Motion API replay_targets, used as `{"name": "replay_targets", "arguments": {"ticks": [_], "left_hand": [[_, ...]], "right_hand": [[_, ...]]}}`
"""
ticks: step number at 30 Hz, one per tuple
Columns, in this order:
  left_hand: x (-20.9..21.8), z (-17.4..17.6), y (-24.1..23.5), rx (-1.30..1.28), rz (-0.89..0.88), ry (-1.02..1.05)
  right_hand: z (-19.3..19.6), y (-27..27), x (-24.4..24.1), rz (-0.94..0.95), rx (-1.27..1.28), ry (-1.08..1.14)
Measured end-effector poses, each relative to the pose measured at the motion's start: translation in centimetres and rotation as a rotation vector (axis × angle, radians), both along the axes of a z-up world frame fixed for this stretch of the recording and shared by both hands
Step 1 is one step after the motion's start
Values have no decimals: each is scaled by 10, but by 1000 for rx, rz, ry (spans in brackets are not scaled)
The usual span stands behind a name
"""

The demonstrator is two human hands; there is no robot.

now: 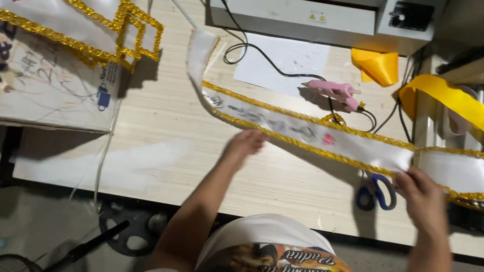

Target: The person decorates a white sash with gold glitter trim. They use a hot glue gun to apply glue to the sash, press the trim onto it, and trim the excess with scissors. The process is repeated along the length of the sash.

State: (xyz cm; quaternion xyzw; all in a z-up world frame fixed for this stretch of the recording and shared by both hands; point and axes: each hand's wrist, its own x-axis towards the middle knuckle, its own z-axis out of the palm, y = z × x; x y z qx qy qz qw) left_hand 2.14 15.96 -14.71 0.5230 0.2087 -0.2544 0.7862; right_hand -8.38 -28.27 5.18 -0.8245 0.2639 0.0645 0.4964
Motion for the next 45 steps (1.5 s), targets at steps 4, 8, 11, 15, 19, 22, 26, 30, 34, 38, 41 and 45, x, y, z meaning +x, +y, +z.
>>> {"name": "replay_targets", "arguments": {"ticks": [4,8,11,15,19,22,26,30,34,38,41,45], "left_hand": [[-8,131,34,1034,32,-318],[11,175,21,1511,-57,-947],[26,189,-4,1646,-146,-1035],[49,161,-1,657,349,-286],[44,72,32,1457,80,-802],[31,87,24,1057,217,-548],[6,116,-2,669,239,-265],[-24,110,-21,647,113,-371],[-27,96,-28,671,20,-558],[-22,134,-36,753,-153,-304],[-22,122,-31,901,-162,-359],[-30,92,-23,1107,-5,-669]], "right_hand": [[-27,-62,-27,52,102,68],[-28,-69,-35,222,39,140],[-28,-71,-51,343,-19,232],[-37,-91,-70,404,45,351],[-26,-108,-86,329,-155,608],[-26,-132,-98,264,-545,690],[5,-112,-66,110,-522,361],[30,-42,-3,54,-366,142],[-17,20,48,219,-418,-140],[-24,89,91,367,-500,63],[-70,91,104,450,-583,-186],[-87,104,114,230,-634,-362]]}}
